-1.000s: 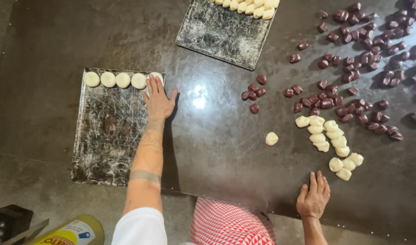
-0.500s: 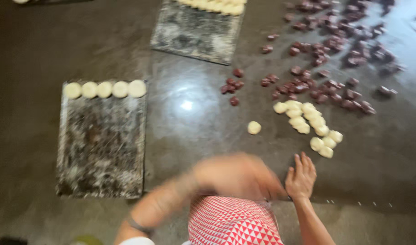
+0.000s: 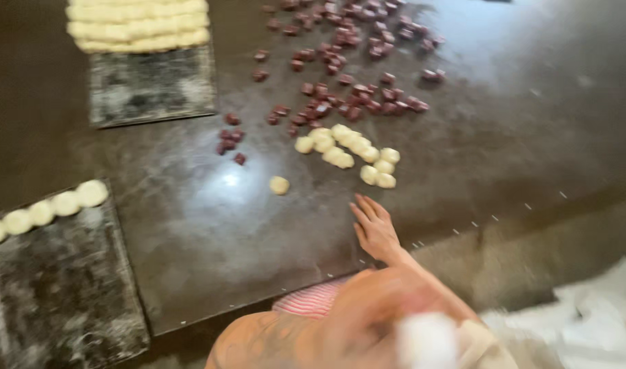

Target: The person prepares pieces of dough by hand on a large table, placing them onto baking trays.

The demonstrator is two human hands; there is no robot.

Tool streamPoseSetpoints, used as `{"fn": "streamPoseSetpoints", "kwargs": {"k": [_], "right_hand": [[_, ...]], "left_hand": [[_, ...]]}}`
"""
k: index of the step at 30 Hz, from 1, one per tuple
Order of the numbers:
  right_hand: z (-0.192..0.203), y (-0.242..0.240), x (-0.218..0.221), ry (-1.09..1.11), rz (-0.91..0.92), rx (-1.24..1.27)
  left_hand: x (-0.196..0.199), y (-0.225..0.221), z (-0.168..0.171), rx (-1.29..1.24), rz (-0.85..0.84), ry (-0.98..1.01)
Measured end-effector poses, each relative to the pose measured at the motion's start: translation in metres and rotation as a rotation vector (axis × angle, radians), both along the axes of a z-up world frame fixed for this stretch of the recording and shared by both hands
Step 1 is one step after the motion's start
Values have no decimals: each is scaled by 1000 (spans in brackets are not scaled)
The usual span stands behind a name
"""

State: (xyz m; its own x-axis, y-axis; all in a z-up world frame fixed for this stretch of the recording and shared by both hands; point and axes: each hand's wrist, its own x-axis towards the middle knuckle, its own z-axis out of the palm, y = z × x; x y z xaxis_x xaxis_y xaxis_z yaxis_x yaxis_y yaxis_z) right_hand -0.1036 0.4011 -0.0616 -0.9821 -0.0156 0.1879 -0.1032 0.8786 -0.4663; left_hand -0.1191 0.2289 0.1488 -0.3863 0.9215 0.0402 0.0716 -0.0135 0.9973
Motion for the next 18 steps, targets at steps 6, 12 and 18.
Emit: {"fn": "streamPoseSetpoints", "kwargs": {"k": [6, 12, 18], "right_hand": [[6, 42, 18, -131, 130, -63], [-12, 84, 37, -26, 43, -95], [-20, 99, 39, 53, -44, 103]], "left_hand": [[36, 6, -18, -190, 278, -138], [88, -11, -35, -317, 704, -249], [109, -7, -49, -321, 817, -249]]}}
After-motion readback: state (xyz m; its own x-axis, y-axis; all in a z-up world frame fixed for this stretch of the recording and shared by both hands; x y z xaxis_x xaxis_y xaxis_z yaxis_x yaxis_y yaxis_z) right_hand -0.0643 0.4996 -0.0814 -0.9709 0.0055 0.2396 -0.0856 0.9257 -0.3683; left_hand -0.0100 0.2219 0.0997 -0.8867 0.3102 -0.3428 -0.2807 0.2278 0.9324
